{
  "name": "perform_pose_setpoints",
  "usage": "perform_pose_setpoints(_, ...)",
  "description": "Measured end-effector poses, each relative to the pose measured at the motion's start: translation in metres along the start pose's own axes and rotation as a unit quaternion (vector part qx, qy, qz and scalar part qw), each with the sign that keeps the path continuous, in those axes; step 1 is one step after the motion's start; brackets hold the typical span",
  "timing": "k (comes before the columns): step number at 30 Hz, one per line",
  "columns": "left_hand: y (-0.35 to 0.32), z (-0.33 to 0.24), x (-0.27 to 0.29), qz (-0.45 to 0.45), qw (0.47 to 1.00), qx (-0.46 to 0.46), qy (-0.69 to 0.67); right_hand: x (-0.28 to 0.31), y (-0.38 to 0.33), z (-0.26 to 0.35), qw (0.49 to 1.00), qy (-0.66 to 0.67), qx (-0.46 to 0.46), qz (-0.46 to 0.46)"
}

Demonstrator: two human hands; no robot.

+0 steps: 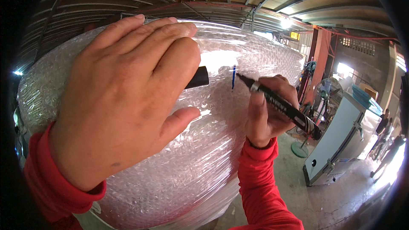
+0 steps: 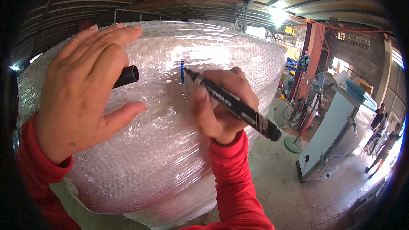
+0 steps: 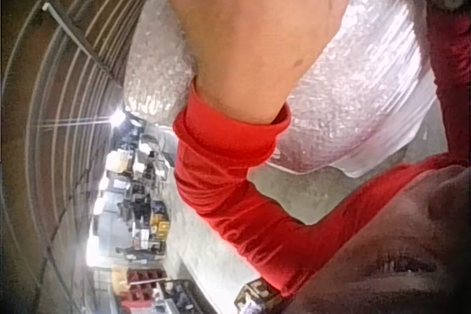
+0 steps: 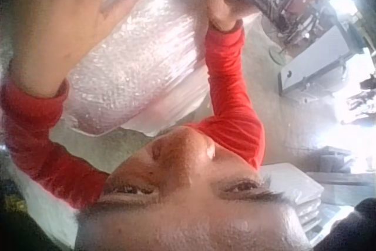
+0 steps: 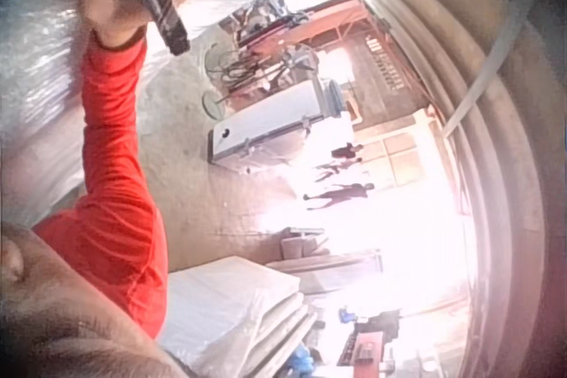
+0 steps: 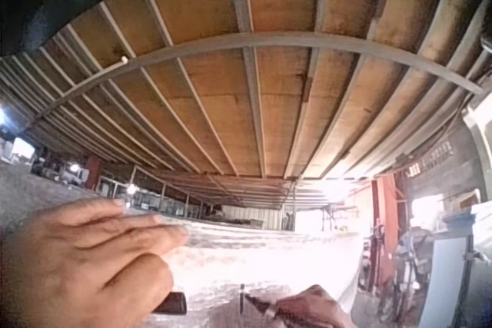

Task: The person wraps a large rectangular object with bubble wrap and clear plastic film, then writes identifying text on the wrapped surface with a marker. The object is rotated and adjusted during wrapping to cover all sides.

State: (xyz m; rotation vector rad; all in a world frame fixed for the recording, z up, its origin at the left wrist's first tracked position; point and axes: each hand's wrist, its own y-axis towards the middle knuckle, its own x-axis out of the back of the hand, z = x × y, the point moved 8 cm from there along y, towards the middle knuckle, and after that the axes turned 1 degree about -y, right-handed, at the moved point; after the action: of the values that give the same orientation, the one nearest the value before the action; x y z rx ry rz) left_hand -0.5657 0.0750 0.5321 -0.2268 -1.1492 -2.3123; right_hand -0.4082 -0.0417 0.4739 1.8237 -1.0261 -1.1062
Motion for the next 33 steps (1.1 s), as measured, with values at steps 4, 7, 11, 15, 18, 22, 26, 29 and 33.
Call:
perform_pose_setpoints(4, -0.001, 0.005, -0.001, -0.006, 1.0, 0.005, -0.017, -0.006, -0.002, -0.002, 1.0, -0.017, -0.005, 0.02)
perform_pose_setpoints(7, -0.003, 0.005, -0.003, -0.008, 1.0, 0.004, -0.018, -0.002, -0.004, -0.006, 0.999, -0.012, -0.037, 0.009)
perform_pose_setpoints(11, -0.004, 0.005, -0.003, -0.009, 1.0, 0.005, -0.017, 0.002, -0.005, -0.004, 0.999, 0.0, -0.037, 0.022)
perform_pose_setpoints(15, -0.004, 0.005, -0.002, -0.009, 1.0, 0.003, -0.014, 0.022, -0.013, -0.021, 0.981, 0.065, -0.165, -0.074)
perform_pose_setpoints(18, -0.003, 0.005, -0.002, -0.007, 1.0, 0.004, -0.014, 0.021, -0.013, -0.017, 0.987, 0.052, -0.141, -0.049)
perform_pose_setpoints(22, -0.002, 0.004, -0.002, -0.006, 1.0, 0.001, -0.011, 0.015, -0.012, -0.024, 0.991, -0.022, -0.13, 0.002)
perform_pose_setpoints(26, -0.002, 0.004, -0.004, -0.005, 1.0, 0.002, -0.005, 0.009, -0.008, -0.02, 0.996, 0.032, -0.075, 0.048)
perform_pose_setpoints(29, -0.002, 0.004, -0.004, -0.007, 1.0, 0.002, -0.003, 0.008, -0.007, -0.018, 0.995, 0.061, -0.071, 0.042)
perform_pose_setpoints(33, -0.002, 0.004, -0.003, -0.007, 1.0, 0.0, 0.0, 0.016, -0.011, -0.028, 0.987, 0.035, -0.151, -0.045)
